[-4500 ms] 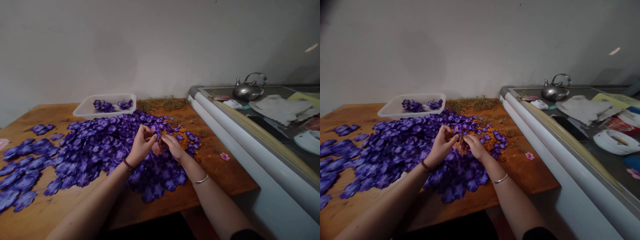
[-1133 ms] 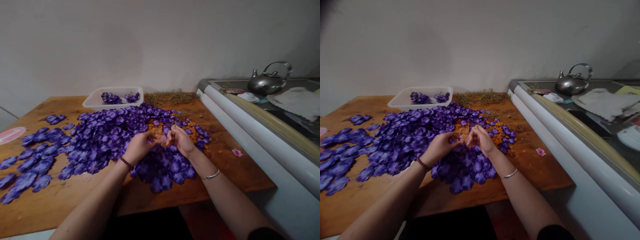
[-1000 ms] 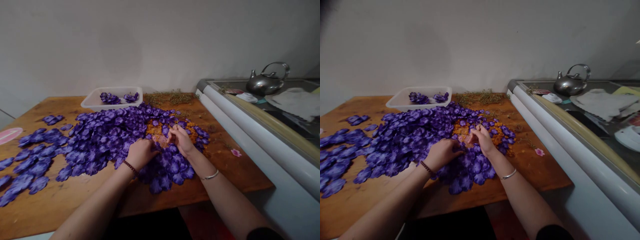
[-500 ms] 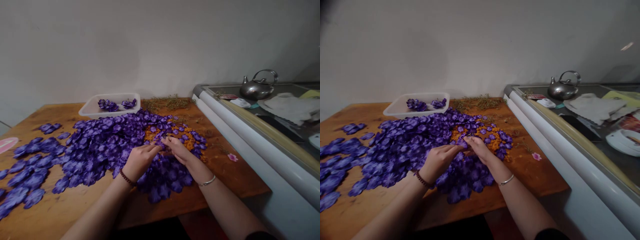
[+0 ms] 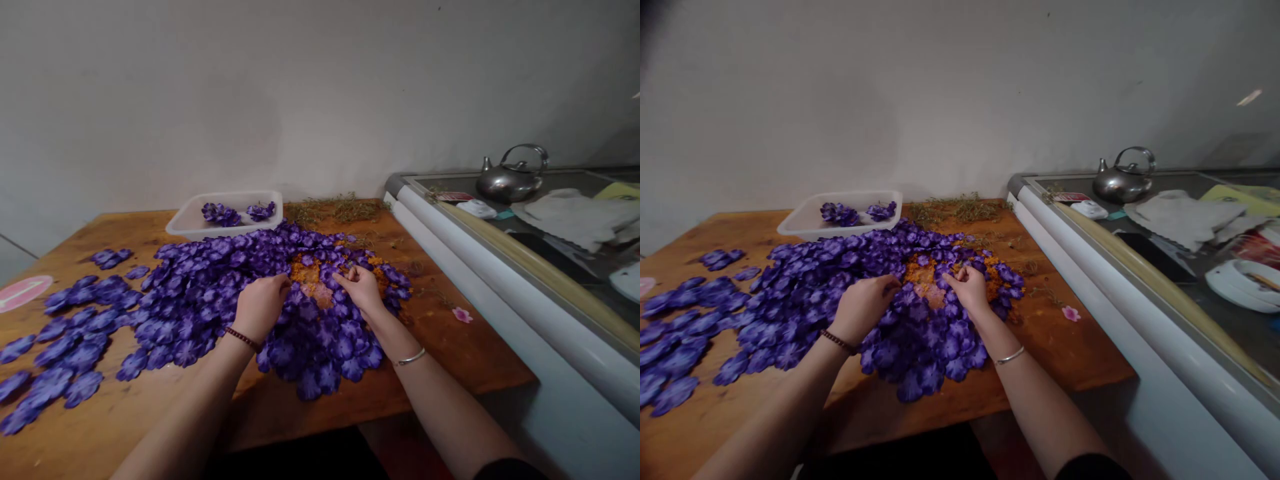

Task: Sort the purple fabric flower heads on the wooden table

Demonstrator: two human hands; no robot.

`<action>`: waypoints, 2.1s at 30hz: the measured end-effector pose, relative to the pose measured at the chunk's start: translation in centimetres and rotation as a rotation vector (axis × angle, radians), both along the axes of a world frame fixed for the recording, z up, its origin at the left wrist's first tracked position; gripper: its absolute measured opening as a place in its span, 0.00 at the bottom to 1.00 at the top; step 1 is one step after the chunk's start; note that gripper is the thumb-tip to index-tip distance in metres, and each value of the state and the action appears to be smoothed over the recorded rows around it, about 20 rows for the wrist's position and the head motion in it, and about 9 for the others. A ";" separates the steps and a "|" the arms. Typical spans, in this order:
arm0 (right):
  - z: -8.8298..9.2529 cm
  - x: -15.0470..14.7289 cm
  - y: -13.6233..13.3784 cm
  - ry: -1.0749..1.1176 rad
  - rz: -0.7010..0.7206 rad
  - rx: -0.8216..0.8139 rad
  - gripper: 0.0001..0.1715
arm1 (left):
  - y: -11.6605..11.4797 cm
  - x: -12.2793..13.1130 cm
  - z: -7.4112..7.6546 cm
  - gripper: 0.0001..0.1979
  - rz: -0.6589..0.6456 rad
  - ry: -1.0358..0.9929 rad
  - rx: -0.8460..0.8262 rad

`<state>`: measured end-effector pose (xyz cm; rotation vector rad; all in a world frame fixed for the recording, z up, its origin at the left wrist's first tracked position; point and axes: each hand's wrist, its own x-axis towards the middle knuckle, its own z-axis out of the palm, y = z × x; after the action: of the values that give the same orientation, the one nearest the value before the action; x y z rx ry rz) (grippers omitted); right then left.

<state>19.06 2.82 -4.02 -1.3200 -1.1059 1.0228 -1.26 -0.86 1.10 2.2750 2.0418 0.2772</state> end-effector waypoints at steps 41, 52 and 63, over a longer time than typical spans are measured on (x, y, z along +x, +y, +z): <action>0.7 -0.6 -0.8 0.162 0.204 -0.223 0.19 | -0.4 2.7 -3.2 0.08 -0.622 -0.200 0.571; -0.5 -0.3 -0.1 0.047 0.004 -0.063 0.23 | -0.3 2.4 -1.6 0.11 -0.510 0.043 0.104; 0.1 0.2 0.0 0.013 -0.084 -0.078 0.24 | 3.2 2.1 -1.0 0.11 -0.120 -0.004 -0.049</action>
<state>19.30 2.78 -3.96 -1.4090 -1.0014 1.0197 0.84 2.32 0.13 2.3540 1.8786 0.2212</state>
